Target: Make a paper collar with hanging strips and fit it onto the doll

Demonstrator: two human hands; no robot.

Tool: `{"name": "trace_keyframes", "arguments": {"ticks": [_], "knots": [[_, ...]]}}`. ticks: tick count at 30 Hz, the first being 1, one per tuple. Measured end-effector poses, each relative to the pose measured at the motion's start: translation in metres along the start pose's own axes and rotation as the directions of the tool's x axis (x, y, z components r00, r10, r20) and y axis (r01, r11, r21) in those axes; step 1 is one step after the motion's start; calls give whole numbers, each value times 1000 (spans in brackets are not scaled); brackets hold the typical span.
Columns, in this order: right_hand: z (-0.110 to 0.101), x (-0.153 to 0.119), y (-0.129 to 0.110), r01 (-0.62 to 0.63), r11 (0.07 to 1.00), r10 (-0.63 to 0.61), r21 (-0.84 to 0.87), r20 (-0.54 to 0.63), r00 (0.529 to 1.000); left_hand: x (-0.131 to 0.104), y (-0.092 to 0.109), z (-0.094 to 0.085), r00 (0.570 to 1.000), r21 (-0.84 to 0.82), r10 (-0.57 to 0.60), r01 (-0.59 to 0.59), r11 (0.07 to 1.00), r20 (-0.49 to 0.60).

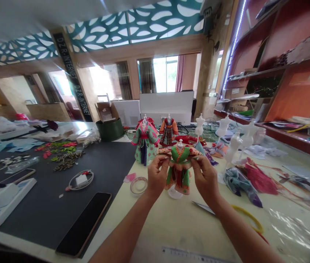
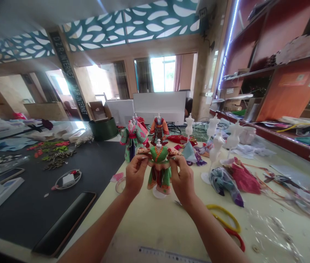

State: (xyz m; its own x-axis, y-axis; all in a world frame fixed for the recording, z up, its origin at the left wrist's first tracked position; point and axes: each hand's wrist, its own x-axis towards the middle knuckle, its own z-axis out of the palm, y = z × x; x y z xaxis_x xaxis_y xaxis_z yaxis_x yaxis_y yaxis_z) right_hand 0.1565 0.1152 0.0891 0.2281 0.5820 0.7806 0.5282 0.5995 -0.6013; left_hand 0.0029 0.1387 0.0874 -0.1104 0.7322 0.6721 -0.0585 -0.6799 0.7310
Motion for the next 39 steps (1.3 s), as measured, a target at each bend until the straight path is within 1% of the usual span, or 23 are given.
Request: {"name": "trace_keyframes", "arguments": {"ticks": [4,9,14,18,22,26,30,35,39], "knots": [[2,2,3,-14,1000,14,18,5,1000,4,-1,0,1000,-61,-11,12,998,11],[7,2,8,-78,994,76,73,18,997,7,-3,1,996,-127,-85,85,988,7],[14,6,11,-177,962,167,208,65,984,14,-5,2,985,-193,-174,174,966,17],[17,13,9,-275,902,253,331,109,961,19,-8,2,966,-239,-251,257,937,55],[15,19,7,-394,811,345,431,191,919,26,-8,1,942,-275,-314,335,901,116],[12,24,7,-524,696,417,491,318,852,35,-7,-1,913,-281,-360,403,871,193],[10,26,7,-615,602,454,510,414,789,42,-7,-2,881,-270,-392,458,847,265],[9,30,4,-675,536,485,507,468,738,46,-7,-1,837,-265,-415,516,815,355],[8,32,3,-704,511,500,494,496,710,46,-6,0,815,-270,-436,550,791,382]]}}
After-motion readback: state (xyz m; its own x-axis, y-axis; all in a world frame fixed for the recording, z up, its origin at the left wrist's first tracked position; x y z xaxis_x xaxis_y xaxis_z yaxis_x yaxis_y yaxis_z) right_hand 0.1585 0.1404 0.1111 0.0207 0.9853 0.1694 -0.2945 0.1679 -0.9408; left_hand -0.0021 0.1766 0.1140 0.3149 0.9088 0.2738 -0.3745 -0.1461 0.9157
